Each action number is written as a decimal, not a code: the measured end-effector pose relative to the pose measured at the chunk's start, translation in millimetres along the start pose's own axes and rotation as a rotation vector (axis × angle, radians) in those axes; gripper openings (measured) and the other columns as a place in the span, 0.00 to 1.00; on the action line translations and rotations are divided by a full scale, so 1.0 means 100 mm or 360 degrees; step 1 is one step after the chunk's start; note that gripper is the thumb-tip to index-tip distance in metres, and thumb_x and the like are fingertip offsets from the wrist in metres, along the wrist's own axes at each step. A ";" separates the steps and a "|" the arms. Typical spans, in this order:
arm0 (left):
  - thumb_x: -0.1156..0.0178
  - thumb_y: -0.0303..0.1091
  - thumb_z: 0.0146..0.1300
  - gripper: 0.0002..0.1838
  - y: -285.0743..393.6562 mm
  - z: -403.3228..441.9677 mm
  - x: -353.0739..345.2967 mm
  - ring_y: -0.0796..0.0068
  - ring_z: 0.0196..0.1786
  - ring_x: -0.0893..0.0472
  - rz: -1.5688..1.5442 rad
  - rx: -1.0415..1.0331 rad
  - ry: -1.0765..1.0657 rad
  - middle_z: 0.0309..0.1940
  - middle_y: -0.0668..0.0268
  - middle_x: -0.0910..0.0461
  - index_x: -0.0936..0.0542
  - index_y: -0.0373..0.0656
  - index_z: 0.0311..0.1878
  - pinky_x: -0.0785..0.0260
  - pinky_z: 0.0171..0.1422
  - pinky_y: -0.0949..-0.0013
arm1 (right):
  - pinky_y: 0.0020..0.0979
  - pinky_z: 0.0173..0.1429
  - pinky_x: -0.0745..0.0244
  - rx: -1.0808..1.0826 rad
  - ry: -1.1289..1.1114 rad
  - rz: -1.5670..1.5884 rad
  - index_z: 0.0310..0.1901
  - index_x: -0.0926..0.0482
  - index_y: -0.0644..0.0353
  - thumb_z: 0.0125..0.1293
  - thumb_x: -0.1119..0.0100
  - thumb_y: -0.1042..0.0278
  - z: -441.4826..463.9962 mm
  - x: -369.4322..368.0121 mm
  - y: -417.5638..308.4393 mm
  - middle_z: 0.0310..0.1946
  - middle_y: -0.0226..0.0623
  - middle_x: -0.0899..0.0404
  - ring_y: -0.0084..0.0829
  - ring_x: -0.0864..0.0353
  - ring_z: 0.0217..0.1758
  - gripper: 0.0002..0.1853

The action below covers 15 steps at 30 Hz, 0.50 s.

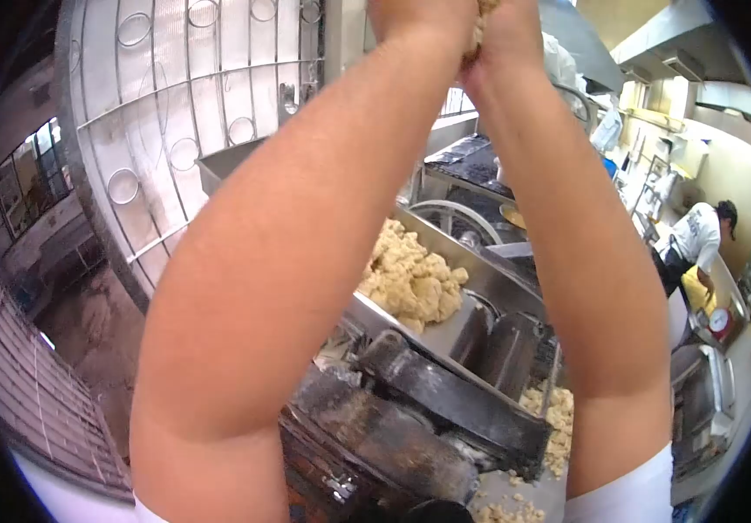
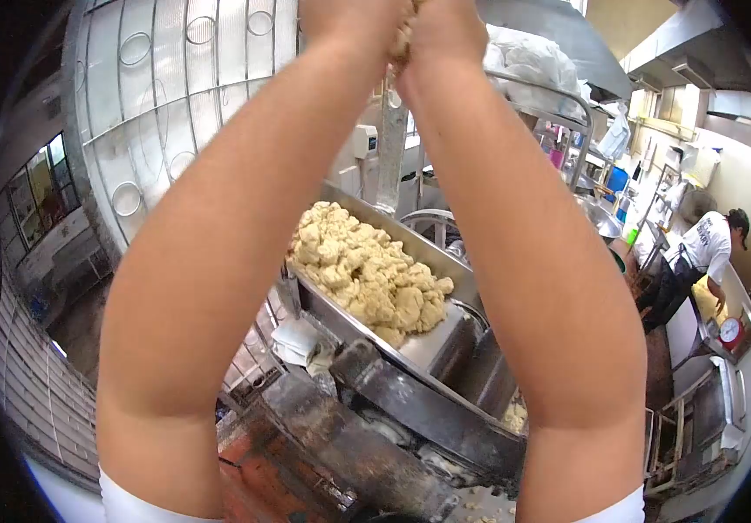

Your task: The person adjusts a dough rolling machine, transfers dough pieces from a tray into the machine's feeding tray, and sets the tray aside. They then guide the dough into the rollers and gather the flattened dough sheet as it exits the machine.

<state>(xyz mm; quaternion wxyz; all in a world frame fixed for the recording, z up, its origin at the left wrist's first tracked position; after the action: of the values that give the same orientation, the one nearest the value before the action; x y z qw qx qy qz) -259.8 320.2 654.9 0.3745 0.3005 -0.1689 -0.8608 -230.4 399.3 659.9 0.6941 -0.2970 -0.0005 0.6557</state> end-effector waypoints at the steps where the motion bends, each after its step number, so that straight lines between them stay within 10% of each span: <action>1: 0.34 0.47 0.56 0.22 -0.11 0.15 0.03 0.58 0.38 0.17 -0.0034 -0.0041 0.0038 0.34 0.53 0.16 0.19 0.33 0.40 0.27 0.44 0.62 | 0.32 0.38 0.21 0.0016 0.0004 0.0016 0.34 0.23 0.56 0.66 0.53 0.50 0.10 -0.08 0.09 0.30 0.36 0.19 0.31 0.19 0.31 0.18; 5: 0.33 0.46 0.56 0.22 -0.51 0.60 0.23 0.64 0.36 0.17 -0.0107 0.0014 0.0032 0.35 0.54 0.16 0.19 0.35 0.43 0.26 0.43 0.64 | 0.26 0.14 0.34 -0.0161 0.0324 -0.0318 0.29 0.26 0.46 0.62 0.50 0.43 0.27 -0.03 0.54 0.19 0.24 0.25 0.24 0.26 0.15 0.17; 9: 0.33 0.44 0.57 0.22 -0.92 0.71 0.38 0.65 0.37 0.17 -0.0253 0.0309 -0.0090 0.37 0.56 0.17 0.22 0.35 0.46 0.26 0.44 0.65 | 0.30 0.35 0.22 -0.0280 0.0572 -0.0182 0.47 0.25 0.59 0.61 0.43 0.46 0.27 0.19 1.00 0.36 0.33 0.22 0.26 0.19 0.34 0.23; 15: 0.34 0.38 0.60 0.21 -1.25 0.96 0.36 0.71 0.39 0.18 -0.0141 0.0517 -0.0366 0.39 0.58 0.20 0.27 0.34 0.50 0.23 0.41 0.68 | 0.33 0.35 0.25 -0.0289 0.0612 -0.0122 0.42 0.25 0.49 0.64 0.53 0.43 0.38 0.25 1.22 0.35 0.27 0.20 0.29 0.20 0.37 0.19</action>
<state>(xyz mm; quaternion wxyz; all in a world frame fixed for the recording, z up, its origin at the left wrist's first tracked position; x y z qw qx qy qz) -408.6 382.1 649.6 0.2610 0.2637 -0.3338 -0.8665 -352.7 432.9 631.1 0.6762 -0.4777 0.0615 0.5575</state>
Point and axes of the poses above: each hand's wrist, its own z-axis towards the middle knuckle, its own x-axis out of the back of the hand, y = z × x, the point moved 3 cm from there along z, towards the middle knuckle
